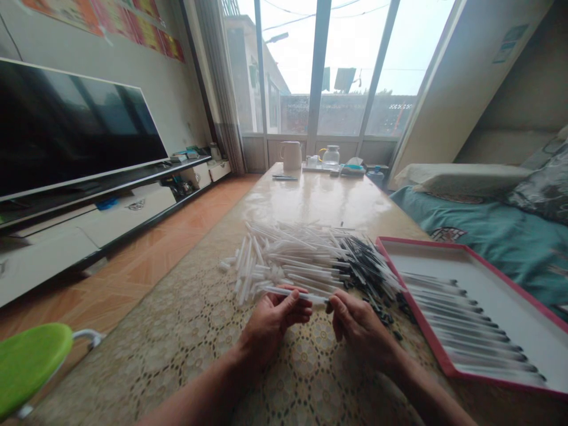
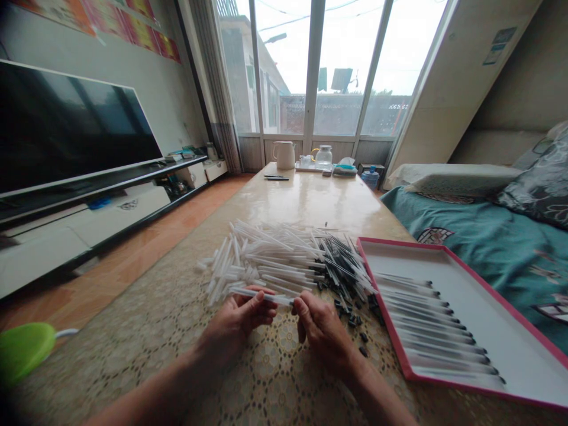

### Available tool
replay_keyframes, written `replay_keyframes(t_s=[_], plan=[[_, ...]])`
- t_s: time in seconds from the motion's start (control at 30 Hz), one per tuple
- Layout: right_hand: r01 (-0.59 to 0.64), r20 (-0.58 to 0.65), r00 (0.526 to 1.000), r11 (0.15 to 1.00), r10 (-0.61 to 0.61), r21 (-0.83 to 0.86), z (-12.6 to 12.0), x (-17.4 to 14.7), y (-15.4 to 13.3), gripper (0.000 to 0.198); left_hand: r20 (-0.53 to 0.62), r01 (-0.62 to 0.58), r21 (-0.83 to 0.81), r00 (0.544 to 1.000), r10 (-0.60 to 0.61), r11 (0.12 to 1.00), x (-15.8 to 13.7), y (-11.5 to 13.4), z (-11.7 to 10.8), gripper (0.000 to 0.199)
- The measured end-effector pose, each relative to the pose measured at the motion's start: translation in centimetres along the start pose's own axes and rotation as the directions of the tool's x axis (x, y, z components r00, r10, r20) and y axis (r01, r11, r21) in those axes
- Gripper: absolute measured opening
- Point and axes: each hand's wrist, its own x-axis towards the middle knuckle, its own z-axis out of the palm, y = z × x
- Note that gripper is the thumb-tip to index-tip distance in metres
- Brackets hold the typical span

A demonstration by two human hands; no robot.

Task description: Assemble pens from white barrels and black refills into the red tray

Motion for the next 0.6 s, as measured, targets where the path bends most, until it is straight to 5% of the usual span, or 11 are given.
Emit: replay_keyframes(t_s=[0.6], plan=[[0.027, -0.006, 1.0, 0.998, -0.027, -0.058, -0.3, -0.01, -0.02, 0.029, 0.008, -0.007, 0.015, 1.0, 0.007, 1.0, 0.03, -0.22, -0.12, 0.025]])
